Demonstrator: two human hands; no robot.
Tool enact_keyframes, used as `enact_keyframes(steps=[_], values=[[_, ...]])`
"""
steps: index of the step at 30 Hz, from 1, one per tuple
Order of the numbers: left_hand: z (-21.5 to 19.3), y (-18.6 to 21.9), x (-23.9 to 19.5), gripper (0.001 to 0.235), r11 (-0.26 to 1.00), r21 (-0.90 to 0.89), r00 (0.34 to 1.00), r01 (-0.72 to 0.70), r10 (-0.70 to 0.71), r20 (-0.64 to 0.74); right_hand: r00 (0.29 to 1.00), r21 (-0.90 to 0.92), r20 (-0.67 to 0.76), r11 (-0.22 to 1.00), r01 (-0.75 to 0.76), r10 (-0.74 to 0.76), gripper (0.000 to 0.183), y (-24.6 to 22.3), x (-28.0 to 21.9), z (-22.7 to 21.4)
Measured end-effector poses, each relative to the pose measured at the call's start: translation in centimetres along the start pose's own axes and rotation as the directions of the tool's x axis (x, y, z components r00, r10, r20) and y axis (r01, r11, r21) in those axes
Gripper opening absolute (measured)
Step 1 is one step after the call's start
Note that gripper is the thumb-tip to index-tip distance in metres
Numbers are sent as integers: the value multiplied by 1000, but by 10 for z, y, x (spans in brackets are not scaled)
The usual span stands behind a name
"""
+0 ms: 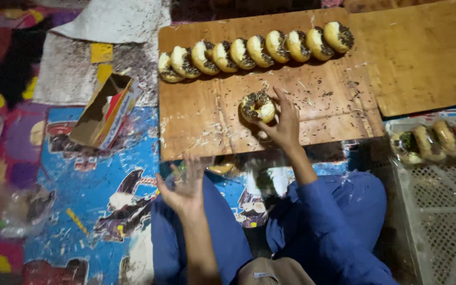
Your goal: The person sits on the floor and repeatedly picks up doughnuts from a wooden board, places them into small plastic bags, and arranges the filled bags into a white plastic crate.
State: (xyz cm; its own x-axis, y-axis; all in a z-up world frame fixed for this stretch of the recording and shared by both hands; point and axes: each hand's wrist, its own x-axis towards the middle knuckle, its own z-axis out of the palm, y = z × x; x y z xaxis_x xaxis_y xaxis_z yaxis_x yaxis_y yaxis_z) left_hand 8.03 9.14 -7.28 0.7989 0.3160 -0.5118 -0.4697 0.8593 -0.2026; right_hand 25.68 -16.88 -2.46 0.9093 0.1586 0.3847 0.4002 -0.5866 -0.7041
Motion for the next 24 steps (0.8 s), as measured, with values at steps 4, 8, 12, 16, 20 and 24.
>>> enact_keyframes(steps=[4,8,12,16,20,24], values=[[3,-10,9,55,998,-3,994,61,-60,87,1000,216,19,976,-13,9,108,-65,-64,-36],[-15,-53,-9,49,996,-60,987,68,-58,148,1000,171,-12,985,-1,3,116,-123,-135,-71],[-25,-100,-52,46,984,61,869,166,-175,462,994,-43,-33,994,104,-106,112,-153,-152,-97],[-6,-109,-73,46,978,141,773,154,-208,600,989,-48,-132,997,67,-73,113,-170,-146,-126],[4,-115,-96,49,956,286,736,62,-238,634,988,-148,-61,980,132,-142,110,-182,-138,-132],[6,-125,-114,52,957,289,832,9,-167,529,985,-239,-22,958,159,-169,110,-182,-135,-114]])
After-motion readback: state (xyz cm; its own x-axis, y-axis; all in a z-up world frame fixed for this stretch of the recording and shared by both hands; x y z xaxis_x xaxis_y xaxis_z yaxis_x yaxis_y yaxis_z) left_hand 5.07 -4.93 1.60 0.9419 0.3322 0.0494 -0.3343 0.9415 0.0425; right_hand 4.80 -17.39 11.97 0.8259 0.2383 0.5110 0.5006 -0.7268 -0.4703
